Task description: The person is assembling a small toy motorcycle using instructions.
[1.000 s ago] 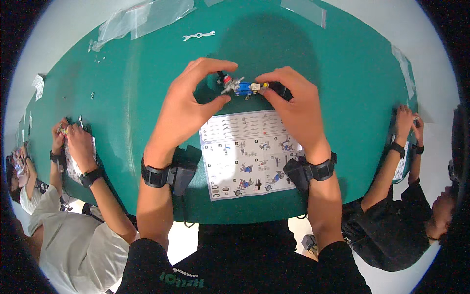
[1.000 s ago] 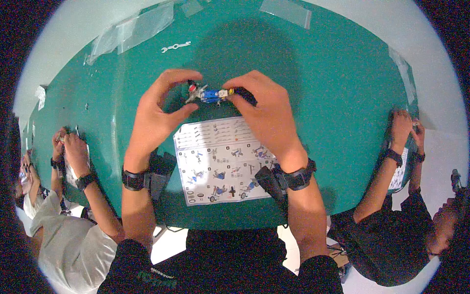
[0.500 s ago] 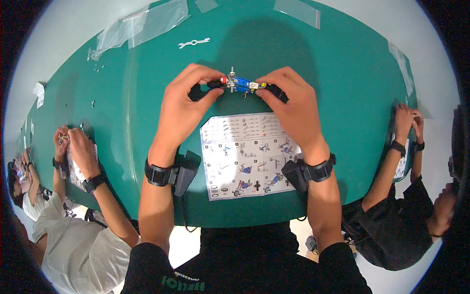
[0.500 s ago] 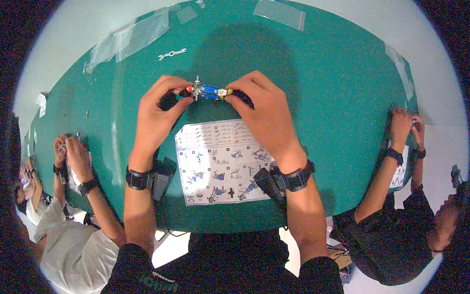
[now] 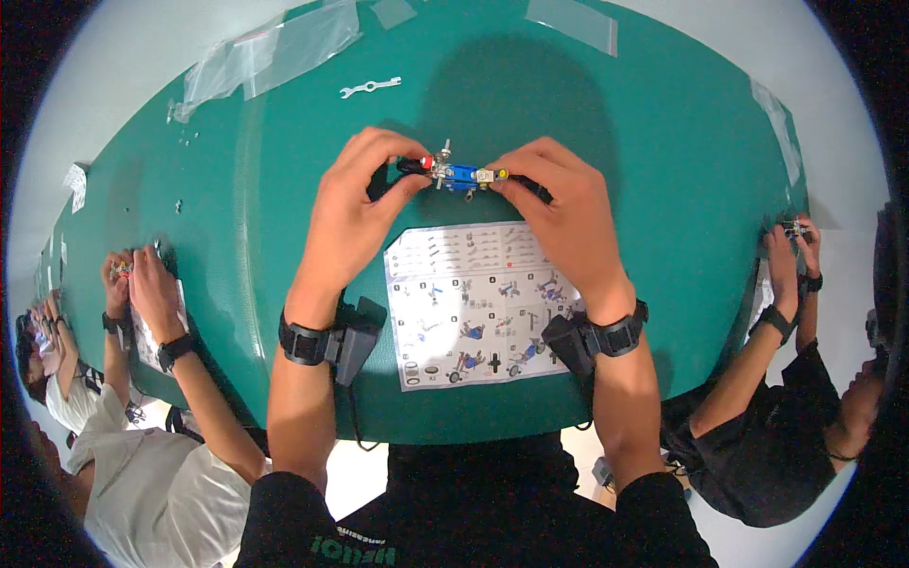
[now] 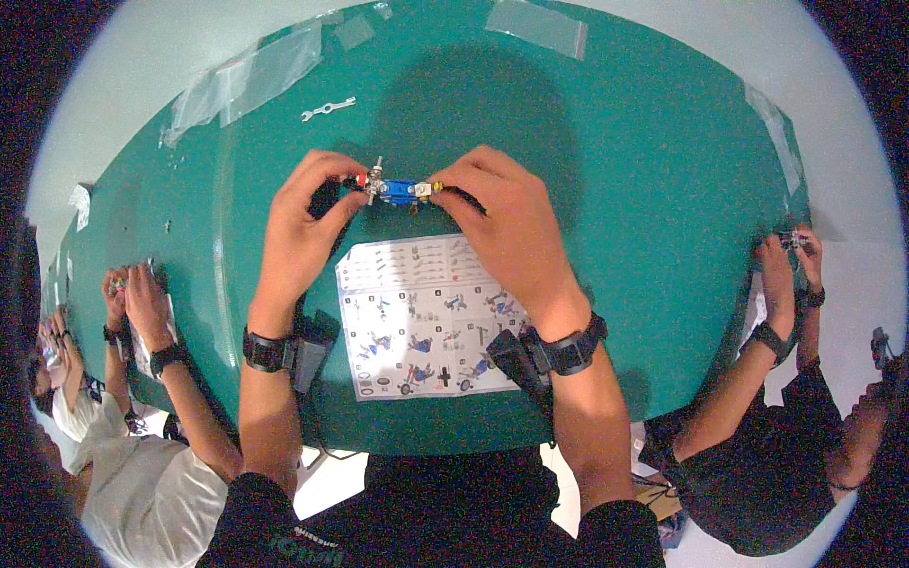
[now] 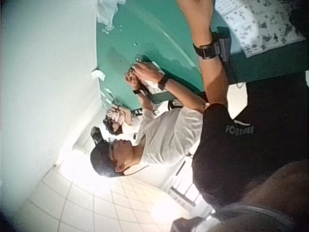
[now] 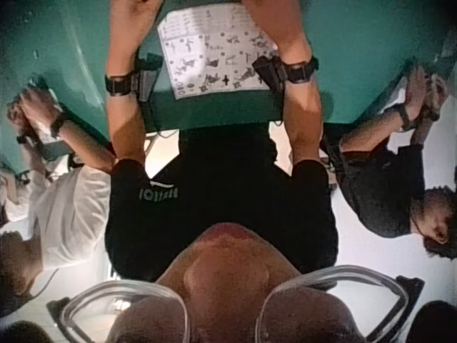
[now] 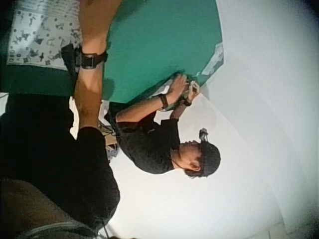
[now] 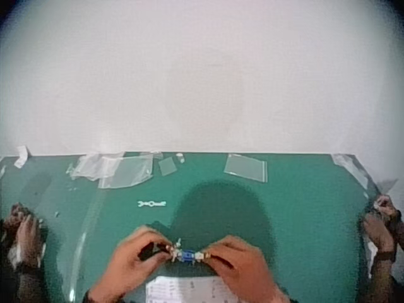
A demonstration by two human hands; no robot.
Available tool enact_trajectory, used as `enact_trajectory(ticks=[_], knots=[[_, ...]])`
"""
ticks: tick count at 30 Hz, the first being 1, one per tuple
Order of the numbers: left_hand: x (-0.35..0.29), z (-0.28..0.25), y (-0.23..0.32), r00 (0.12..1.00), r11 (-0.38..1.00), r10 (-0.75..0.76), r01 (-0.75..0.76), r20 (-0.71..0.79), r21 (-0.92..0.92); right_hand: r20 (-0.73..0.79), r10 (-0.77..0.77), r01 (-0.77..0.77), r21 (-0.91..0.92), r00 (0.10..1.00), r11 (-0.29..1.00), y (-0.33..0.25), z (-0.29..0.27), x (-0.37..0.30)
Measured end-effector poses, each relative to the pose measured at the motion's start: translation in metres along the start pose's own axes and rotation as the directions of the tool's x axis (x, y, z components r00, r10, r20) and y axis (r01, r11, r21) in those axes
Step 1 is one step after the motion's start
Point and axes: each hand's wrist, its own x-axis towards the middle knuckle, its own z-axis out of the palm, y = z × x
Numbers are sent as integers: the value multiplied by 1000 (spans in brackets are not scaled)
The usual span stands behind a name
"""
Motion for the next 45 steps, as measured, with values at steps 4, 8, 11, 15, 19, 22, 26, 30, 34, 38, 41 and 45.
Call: enact_trajectory(ticks=[4, 8, 11, 15, 19, 22, 26, 30, 34, 38, 41, 45], knots=[[0, -3, -4, 998, 999, 50, -50, 24, 0, -38, -40, 39, -46, 998, 998, 3, 3, -1], [0, -7, -2, 996, 997, 66, -69, 65, 39, -70, -34, 31, -42, 997, 999, 2, 6, -1], [0, -8, -1, 996, 996, 62, -65, 57, 53, -65, -14, 13, -22, 998, 1000, 1, 6, 1], [1, -2, -1, 999, 997, 30, -33, 32, 68, -13, -13, 13, 17, 1000, 1000, 5, 2, 1], [2, 0, -2, 998, 997, 59, -58, -5, 52, -10, -19, 19, 6, 1000, 1000, 4, 1, 1], [2, -2, -4, 997, 997, 75, -75, 10, 16, -49, -32, 31, -23, 998, 999, 4, 5, 2], [0, -3, -1, 998, 998, 55, -55, 20, -18, -61, 36, -39, -36, 997, 999, -1, 6, 3], [1, -1, -2, 999, 999, 44, -44, 11, 13, -13, -11, 11, -8, 1000, 1000, 2, 3, 3], [0, -1, -5, 997, 996, 78, -78, -14, 33, -5, -1, 1, -11, 1000, 1000, 1, 5, 2], [1, -2, -3, 996, 995, 93, -93, 10, 19, -59, -5, 0, -80, 998, 997, 2, 6, 2], [1, -1, -4, 991, 989, 137, -136, -9, 61, -71, -13, 6, -99, 997, 995, 2, 6, 2], [1, -4, -7, 996, 994, 85, -84, -11, 75, -42, 20, -22, -40, 999, 999, -1, 6, 3]])
